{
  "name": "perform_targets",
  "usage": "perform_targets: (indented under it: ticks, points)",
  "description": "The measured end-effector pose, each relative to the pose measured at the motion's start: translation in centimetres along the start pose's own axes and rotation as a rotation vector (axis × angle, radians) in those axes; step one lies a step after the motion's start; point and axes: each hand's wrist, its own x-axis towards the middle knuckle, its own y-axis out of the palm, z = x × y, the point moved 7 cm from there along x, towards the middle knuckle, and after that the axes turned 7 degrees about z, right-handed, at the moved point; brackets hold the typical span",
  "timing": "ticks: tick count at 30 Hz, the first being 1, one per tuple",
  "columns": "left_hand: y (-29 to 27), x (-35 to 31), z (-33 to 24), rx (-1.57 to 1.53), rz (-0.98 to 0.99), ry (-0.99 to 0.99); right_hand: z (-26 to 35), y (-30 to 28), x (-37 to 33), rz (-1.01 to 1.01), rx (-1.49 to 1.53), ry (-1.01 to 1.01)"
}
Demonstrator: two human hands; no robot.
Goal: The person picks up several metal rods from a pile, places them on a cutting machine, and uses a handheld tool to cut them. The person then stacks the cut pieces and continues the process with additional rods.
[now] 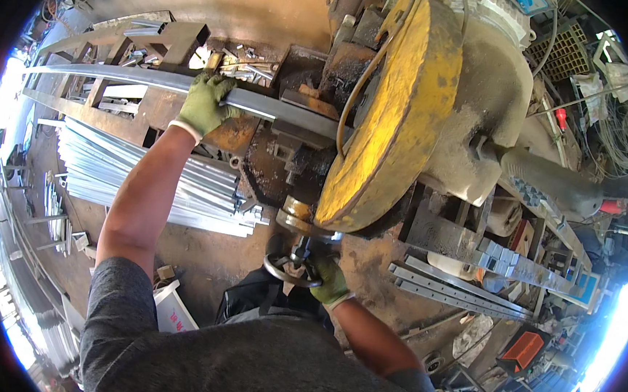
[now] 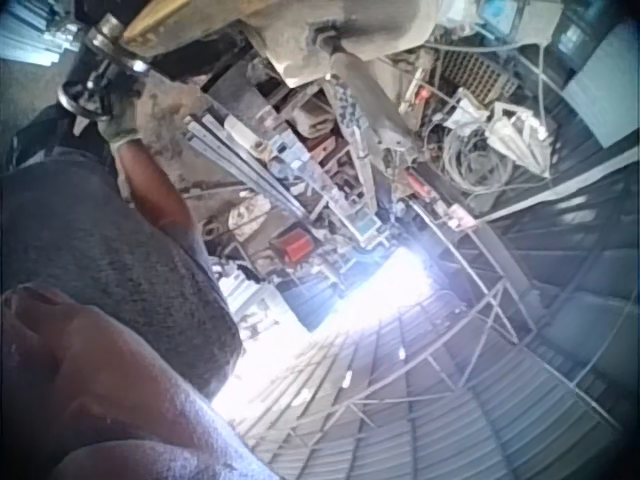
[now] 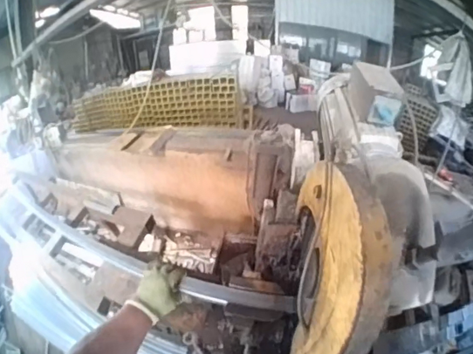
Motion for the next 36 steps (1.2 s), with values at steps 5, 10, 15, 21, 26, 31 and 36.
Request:
perform_targets:
  ticks: [5,10,15,21,26,31,36]
  points:
    - [-1.0,2.1,-0.3,-0.052,0.184,-0.005,0.6,-1.0,0.6,0.004,-0.192,0.057]
    - [-1.2,-0.4,0.3,0.011,0.054,-0.04,2.0,-1.0,0.5,0.034,-0.203,0.011]
    - [-1.1,-1.9,-1.5,0.185,-0.134,0.133,1.5,-0.4,-0.7,0.016,-0.132,0.064]
    - [5.5,-20.7,-9.4,-0.719,-0.414,0.122,-1.0,0.8,-2.5,0.069,-0.034,0.114]
    - [14.5,-33.3,-20.5,-0.812,0.243,0.064,-2.3,1.2,-2.8,0.124,-0.046,0.165]
    - [14.9,-32.9,-23.4,-0.632,0.232,-0.065,-1.4,0.8,-3.6,0.177,-0.279,0.302]
    - [18.3,-32.8,-22.1,-0.841,-0.01,0.056,2.1,0.5,-3.1,0.183,-0.307,0.37]
